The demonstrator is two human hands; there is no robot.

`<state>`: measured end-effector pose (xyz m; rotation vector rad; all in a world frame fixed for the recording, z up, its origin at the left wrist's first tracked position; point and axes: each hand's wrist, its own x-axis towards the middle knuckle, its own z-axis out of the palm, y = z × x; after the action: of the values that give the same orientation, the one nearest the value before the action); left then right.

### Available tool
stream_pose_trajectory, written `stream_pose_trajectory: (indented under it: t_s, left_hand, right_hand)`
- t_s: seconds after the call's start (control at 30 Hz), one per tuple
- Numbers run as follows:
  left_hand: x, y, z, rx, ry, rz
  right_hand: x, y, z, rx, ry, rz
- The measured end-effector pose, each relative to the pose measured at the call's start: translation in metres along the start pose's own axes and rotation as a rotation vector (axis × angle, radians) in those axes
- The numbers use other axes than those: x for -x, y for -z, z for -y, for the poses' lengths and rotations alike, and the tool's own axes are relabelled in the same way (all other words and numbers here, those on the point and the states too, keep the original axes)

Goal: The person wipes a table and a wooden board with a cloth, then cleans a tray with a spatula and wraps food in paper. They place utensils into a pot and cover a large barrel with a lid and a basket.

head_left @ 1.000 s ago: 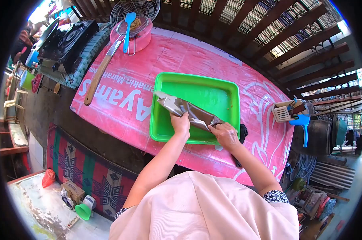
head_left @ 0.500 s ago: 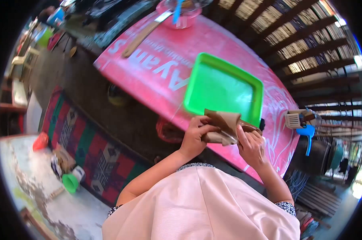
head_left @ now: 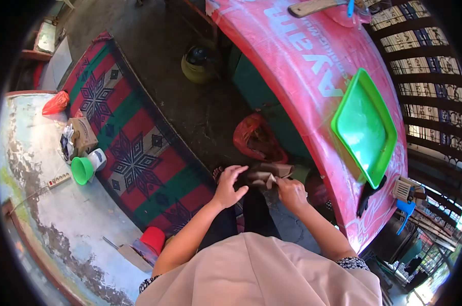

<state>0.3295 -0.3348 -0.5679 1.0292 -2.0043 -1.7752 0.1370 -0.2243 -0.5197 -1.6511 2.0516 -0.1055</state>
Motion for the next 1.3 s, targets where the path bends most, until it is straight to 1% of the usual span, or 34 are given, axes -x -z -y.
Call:
stream_pose_trajectory:
  t_s: [0.03,0.07,0.13,0.2,0.23,0.3,0.33,0.37,0.4,0.43,0.47,0.5,0.53,0.57,0.6,0.67,0.73,0.77,0.8,0.83,0.87,0.9,0.93,1.0,1.03,1.07,1.1,1.17,1.2,1.27,1.3]
  left_hand:
    - [-0.003,0.002,0.012,-0.01,0.063,-0.057]
    - [-0.002,0.0,0.031,-0.001,0.116,-0.094]
    - [0.008,-0.013,0.07,0.009,0.233,-0.149]
    - [0.027,-0.029,0.1,0.034,0.344,-0.193]
    - [0.04,-0.039,0.12,0.085,0.415,-0.206]
    - [0.064,-0.047,0.147,0.061,0.483,-0.188]
    - [0.07,-0.046,0.152,0.075,0.529,-0.184]
    - [0.077,-0.048,0.164,0.071,0.532,-0.182]
    - [0.085,-0.048,0.174,0.055,0.589,-0.217]
    - [0.093,-0.048,0.182,0.039,0.646,-0.25]
    - [0.1,-0.049,0.193,0.037,0.651,-0.244]
    - [0.105,-0.051,0.204,0.008,0.712,-0.257]
    - [0.111,-0.053,0.212,-0.021,0.77,-0.267]
    - [0.122,-0.055,0.219,-0.022,0.768,-0.253]
    - [0.128,-0.057,0.224,-0.114,0.667,-0.265]
    - [0.126,-0.059,0.24,-0.281,0.413,-0.28]
    - [0.097,-0.059,0.246,-0.421,0.105,-0.278]
    - [0.075,-0.059,0.245,-0.479,-0.06,-0.278]
    - [0.048,-0.056,0.225,-0.458,-0.128,-0.244]
    - [0.018,-0.051,0.186,-0.208,-0.027,-0.338]
    - [-0.01,-0.047,0.138,0.036,0.089,-0.416]
    - [-0.034,-0.043,0.096,0.277,0.214,-0.486]
    - [-0.056,-0.041,0.063,0.276,0.172,-0.457]
    - [-0.093,-0.044,-0.001,0.188,-0.089,-0.497]
    - [-0.107,-0.047,-0.035,0.184,-0.122,-0.476]
    - [-0.119,-0.054,-0.069,0.228,-0.185,-0.408]
    - [-0.129,-0.063,-0.097,0.271,-0.243,-0.34]
    - [-0.151,-0.081,-0.124,0.2,-0.245,-0.152]
    - [-0.163,-0.096,-0.144,0.115,-0.23,-0.132]
    - [-0.188,-0.12,-0.166,0.029,-0.144,-0.064]
    - [-0.195,-0.128,-0.173,0.021,-0.163,-0.057]
  right_hand:
    - [-0.014,-0.024,-0.011,-0.024,-0.144,0.101]
    - [-0.031,-0.052,-0.026,-0.024,-0.144,0.114]
    - [-0.071,-0.11,-0.062,0.107,-0.364,0.19]
    - [-0.107,-0.167,-0.103,0.112,-0.364,0.136]
    - [-0.127,-0.182,-0.112,0.11,-0.369,0.143]
    - [-0.17,-0.211,-0.121,0.08,-0.531,0.07]
    - [-0.19,-0.23,-0.132,0.077,-0.534,0.073]
    - [-0.209,-0.253,-0.144,-0.023,-0.522,0.142]
    - [-0.22,-0.274,-0.152,-0.124,-0.508,0.211]
    - [-0.221,-0.289,-0.154,-0.129,-0.511,0.215]
    - [-0.215,-0.299,-0.152,-0.072,-0.424,0.184]
    - [-0.207,-0.305,-0.149,-0.013,-0.339,0.152]
    - [-0.2,-0.305,-0.144,-0.015,-0.349,0.154]
    - [-0.192,-0.299,-0.136,-0.208,-0.352,0.058]
    - [-0.184,-0.288,-0.129,-0.396,-0.351,-0.052]
    - [-0.16,-0.26,-0.123,-0.331,-0.16,-0.249]
    - [-0.121,-0.226,-0.122,-0.358,-0.28,-0.051]
    - [-0.097,-0.215,-0.118,-0.323,-0.221,-0.231]
    - [-0.076,-0.176,-0.111,-0.396,-0.239,-0.099]
    - [-0.05,-0.154,-0.107,-0.454,-0.17,-0.176]
    - [-0.024,-0.124,-0.103,-0.328,-0.265,0.057]
    - [0.005,-0.121,-0.106,-0.279,-0.329,0.147]
    - [0.033,-0.119,-0.11,-0.239,-0.387,0.242]
    - [0.085,-0.103,-0.114,-0.282,-0.428,0.245]
    - [0.11,-0.089,-0.116,-0.266,-0.394,0.336]
    - [0.13,-0.069,-0.113,-0.248,-0.36,0.43]
    - [0.14,-0.038,-0.105,-0.254,-0.372,0.4]
    - [0.157,0.04,-0.101,-0.486,-0.369,0.334]
    - [0.166,0.067,-0.102,-0.49,-0.371,0.31]
    - [0.183,0.108,-0.11,-0.671,-0.445,-0.022]
    - [0.191,0.12,-0.121,-0.641,-0.46,-0.148]
